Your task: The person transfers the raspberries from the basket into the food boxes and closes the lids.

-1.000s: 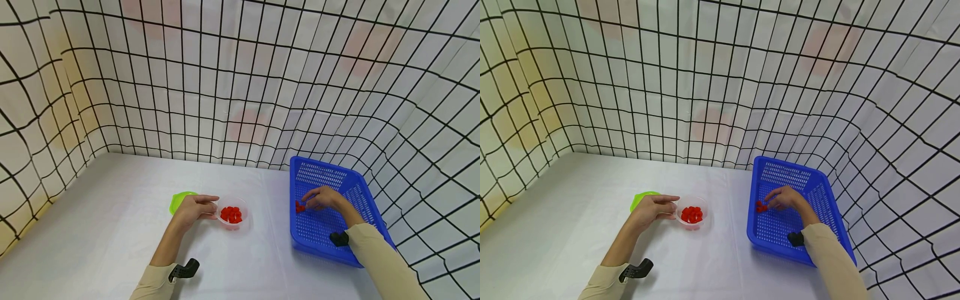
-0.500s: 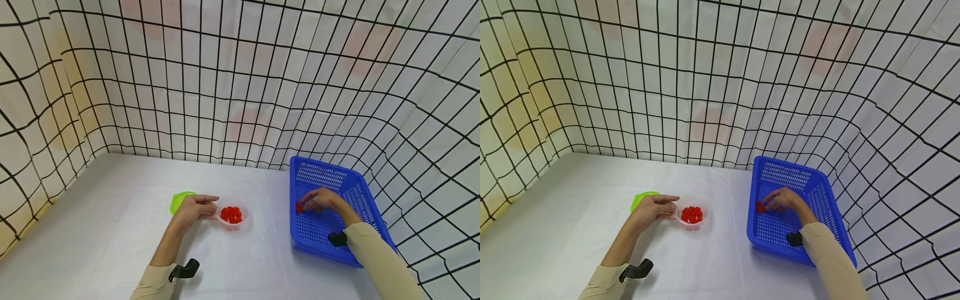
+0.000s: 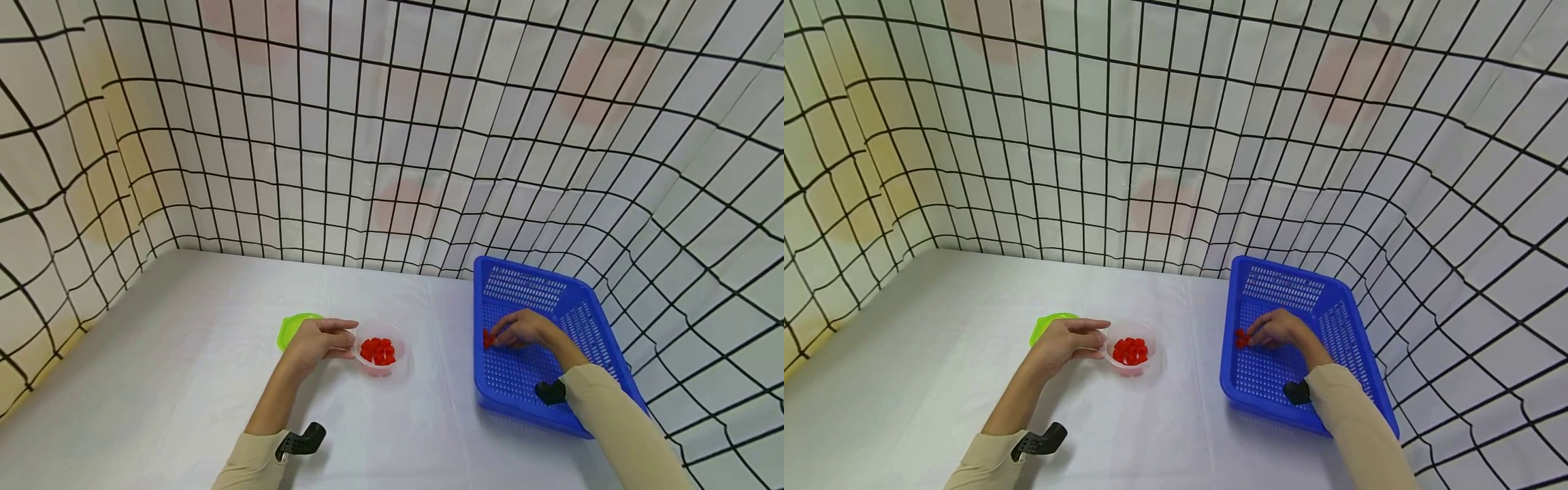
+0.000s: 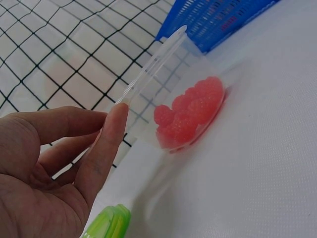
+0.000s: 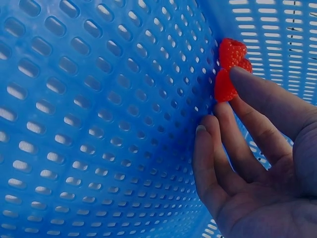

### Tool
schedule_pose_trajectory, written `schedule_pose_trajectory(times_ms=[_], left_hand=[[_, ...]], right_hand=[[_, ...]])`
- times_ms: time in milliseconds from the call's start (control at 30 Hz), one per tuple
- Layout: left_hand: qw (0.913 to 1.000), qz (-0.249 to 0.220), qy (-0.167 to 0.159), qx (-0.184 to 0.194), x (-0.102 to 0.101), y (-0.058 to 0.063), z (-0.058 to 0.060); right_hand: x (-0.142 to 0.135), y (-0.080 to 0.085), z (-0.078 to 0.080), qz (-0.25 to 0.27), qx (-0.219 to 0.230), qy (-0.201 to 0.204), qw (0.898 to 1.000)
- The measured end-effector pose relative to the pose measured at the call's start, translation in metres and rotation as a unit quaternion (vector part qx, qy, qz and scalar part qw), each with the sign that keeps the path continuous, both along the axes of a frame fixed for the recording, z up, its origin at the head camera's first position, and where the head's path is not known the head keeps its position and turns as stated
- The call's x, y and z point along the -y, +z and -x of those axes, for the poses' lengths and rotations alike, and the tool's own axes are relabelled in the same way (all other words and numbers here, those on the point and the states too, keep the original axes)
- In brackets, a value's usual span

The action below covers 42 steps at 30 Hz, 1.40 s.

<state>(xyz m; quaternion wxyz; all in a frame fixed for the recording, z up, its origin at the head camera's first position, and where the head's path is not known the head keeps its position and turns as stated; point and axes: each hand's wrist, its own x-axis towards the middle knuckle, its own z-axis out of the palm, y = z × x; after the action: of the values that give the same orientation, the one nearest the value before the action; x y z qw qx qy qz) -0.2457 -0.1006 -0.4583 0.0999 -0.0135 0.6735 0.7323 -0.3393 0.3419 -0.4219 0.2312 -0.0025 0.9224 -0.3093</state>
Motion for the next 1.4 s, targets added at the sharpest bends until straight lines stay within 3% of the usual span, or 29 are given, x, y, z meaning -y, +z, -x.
schedule_pose_trajectory(times_ms=[567, 1400], left_hand=[[1.0, -0.002, 0.005, 0.003, -0.001, -0.001, 0.0], [1.0, 0.004, 0.002, 0.0, 0.0, 0.003, 0.0]], right_hand=[[0.0, 0.009, -0.006, -0.002, -0.015, 0.0, 1.0], [0.025, 0.075, -0.011, 0.077, -0.075, 0.043, 0.993]])
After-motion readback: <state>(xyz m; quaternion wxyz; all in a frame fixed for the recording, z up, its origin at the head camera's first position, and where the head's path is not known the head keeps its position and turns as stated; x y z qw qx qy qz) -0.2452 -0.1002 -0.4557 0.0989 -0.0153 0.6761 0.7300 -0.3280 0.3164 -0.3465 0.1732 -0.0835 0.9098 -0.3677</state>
